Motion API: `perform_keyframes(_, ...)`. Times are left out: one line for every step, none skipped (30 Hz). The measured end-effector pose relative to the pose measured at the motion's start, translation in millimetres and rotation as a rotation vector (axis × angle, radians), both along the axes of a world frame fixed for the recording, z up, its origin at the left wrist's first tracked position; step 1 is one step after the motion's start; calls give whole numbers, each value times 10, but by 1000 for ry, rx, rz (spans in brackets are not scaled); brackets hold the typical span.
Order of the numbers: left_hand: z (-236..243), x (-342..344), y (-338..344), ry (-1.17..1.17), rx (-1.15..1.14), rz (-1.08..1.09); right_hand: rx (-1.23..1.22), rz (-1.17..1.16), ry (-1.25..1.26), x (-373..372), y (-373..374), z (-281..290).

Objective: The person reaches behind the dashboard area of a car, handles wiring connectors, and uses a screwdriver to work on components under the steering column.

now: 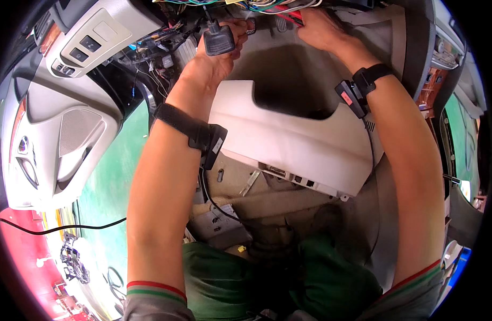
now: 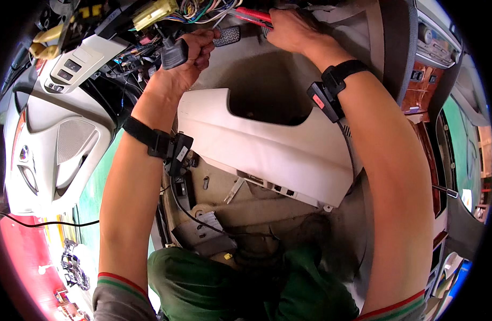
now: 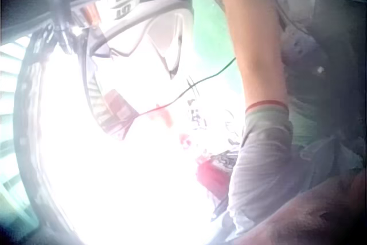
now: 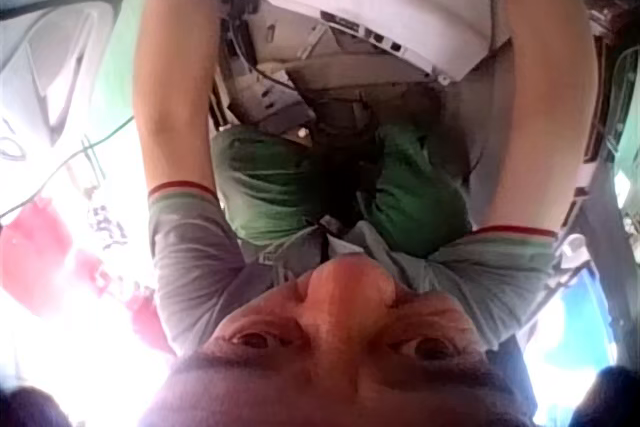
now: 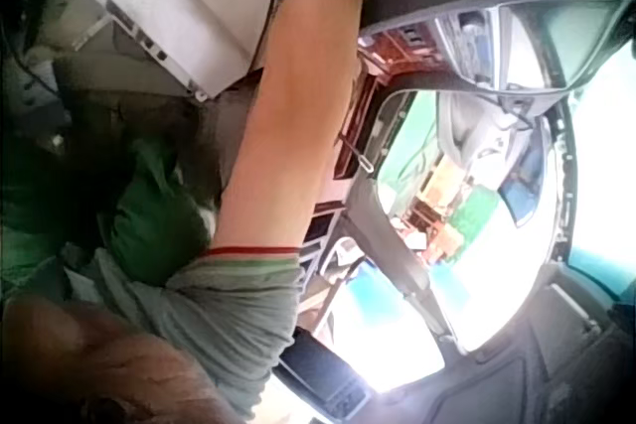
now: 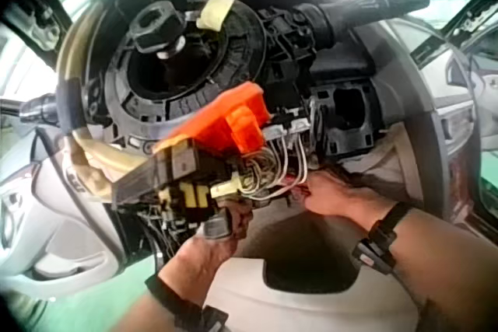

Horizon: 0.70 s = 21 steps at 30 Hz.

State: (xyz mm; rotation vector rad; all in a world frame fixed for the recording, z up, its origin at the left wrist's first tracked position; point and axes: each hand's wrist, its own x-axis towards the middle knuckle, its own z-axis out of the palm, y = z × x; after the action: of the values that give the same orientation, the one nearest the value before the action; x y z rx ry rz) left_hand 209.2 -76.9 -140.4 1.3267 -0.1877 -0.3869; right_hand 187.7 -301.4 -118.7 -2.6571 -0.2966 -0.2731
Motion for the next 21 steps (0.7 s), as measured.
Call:
perform_keyframes(20,-3,-27,-5,-2,-5,9,67,-39,-8,-54,2)
perform_keyframes(28,-10,-57,10,-12,11,7,61,-41,73,-163,-85)
perform_keyframes(39,-14,-93,25,-23,26,616,155,222,219,-292,-210)
perform_keyframes(9,-12,-56,32,-17,32,1231,255,501,329,-312,-349)
perform_keyframes(-5,-8,13,33,8,30,1237,263,512,212,-202,-239)
perform_keyframes(-21,-9,74,35,33,28,693,263,310,54,-153,-91)
perform_keyframes(-36,3,65,35,31,27,143,240,93,-76,-142,47)
perform_keyframes(-50,15,56,39,17,25,142,239,93,-57,-155,23)
perform_keyframes(-64,25,50,43,3,24,103,238,82,-15,-169,-26)
perform_keyframes(-53,24,29,47,-11,21,63,234,70,-22,-146,-10)
perform_keyframes(-46,20,5,46,-13,19,61,233,69,-38,-135,11)
perform_keyframes(-40,17,-24,15,27,26,46,169,69,-56,-121,29)
perform_keyframes(-46,11,-40,-12,66,33,30,105,72,-85,-96,49)
perform_keyframes(-46,10,-47,-10,66,33,31,105,74,-67,-106,26)
perform_keyframes(-45,13,-54,-10,65,51,6,91,18,-33,-123,-9)
perform_keyframes(-39,11,-54,-11,65,70,-16,78,-40,-17,-128,-29)
perform_keyframes(-31,8,-47,-10,67,71,-14,79,-40,-14,-146,-45)
perform_keyframes(-20,7,-36,11,60,64,22,108,-72,-14,-169,-60)
perform_keyframes(-15,9,-22,33,51,57,57,137,-104,-13,-183,-65)
perform_keyframes(-11,9,-13,34,51,58,57,138,-104,-3,-191,-83)
perform_keyframes(-5,11,-7,9,44,44,62,118,-89,14,-197,-111)
